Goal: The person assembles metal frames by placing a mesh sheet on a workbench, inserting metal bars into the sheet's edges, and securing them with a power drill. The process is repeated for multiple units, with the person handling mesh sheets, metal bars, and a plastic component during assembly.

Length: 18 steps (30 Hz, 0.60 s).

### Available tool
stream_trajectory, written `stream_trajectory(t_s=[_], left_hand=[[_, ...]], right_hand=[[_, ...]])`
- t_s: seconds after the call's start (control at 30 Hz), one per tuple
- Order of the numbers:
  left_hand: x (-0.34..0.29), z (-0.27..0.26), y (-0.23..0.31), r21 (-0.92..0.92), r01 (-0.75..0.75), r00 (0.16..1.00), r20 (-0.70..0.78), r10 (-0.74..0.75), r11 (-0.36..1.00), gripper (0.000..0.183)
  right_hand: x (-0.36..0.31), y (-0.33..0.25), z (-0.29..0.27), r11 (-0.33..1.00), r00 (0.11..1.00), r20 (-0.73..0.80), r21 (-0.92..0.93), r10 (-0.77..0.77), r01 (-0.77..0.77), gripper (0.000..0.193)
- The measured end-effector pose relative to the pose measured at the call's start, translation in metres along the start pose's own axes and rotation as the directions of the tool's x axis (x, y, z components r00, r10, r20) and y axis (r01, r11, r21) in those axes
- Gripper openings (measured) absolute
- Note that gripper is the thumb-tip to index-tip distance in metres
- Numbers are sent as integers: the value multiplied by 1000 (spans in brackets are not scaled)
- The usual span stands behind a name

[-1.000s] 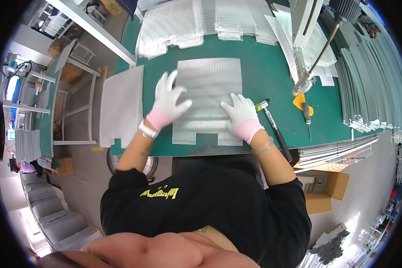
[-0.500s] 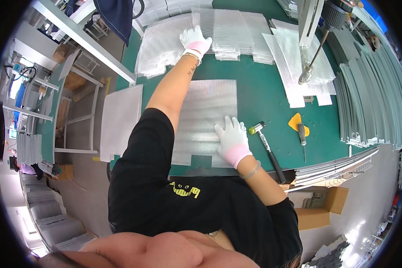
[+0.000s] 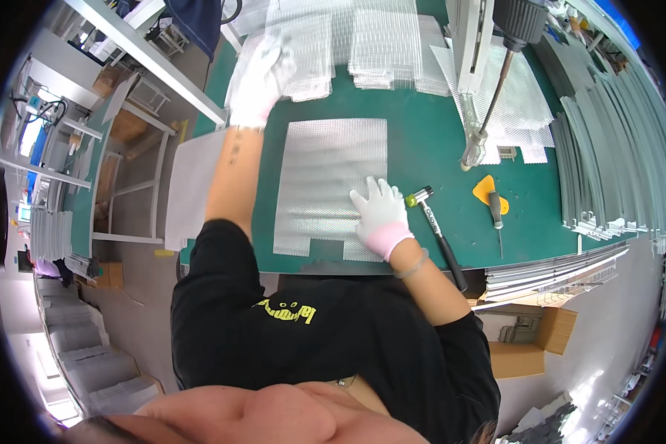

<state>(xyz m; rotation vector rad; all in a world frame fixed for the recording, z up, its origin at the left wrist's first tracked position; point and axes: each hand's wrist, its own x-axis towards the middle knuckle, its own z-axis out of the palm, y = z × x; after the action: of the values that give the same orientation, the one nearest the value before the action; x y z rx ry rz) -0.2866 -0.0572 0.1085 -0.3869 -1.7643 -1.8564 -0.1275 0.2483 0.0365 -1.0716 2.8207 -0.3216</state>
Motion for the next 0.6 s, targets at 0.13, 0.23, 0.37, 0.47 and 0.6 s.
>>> stream_trajectory(t_s=[0.13,0.23,0.37,0.47,0.6], left_hand=[[-126,-14,71,-459,417,900,90,-426,785,59],[-201,-18,107,-405,544,814,44,-579,735,75],[-261,-24,112,-445,536,800,-3,-600,717,75],[-276,-9,113,-226,591,779,-89,-621,774,74],[-279,8,111,316,591,806,-199,-558,742,82]], right_hand=[[-8,14,-2,994,985,-133,-31,-110,107,58],[-21,30,-4,960,930,-332,169,-158,223,52],[-51,30,0,57,957,-160,987,240,151,54],[-61,-4,-34,109,950,-70,993,304,38,78],[-58,-30,-36,664,882,-132,710,452,-234,90]])
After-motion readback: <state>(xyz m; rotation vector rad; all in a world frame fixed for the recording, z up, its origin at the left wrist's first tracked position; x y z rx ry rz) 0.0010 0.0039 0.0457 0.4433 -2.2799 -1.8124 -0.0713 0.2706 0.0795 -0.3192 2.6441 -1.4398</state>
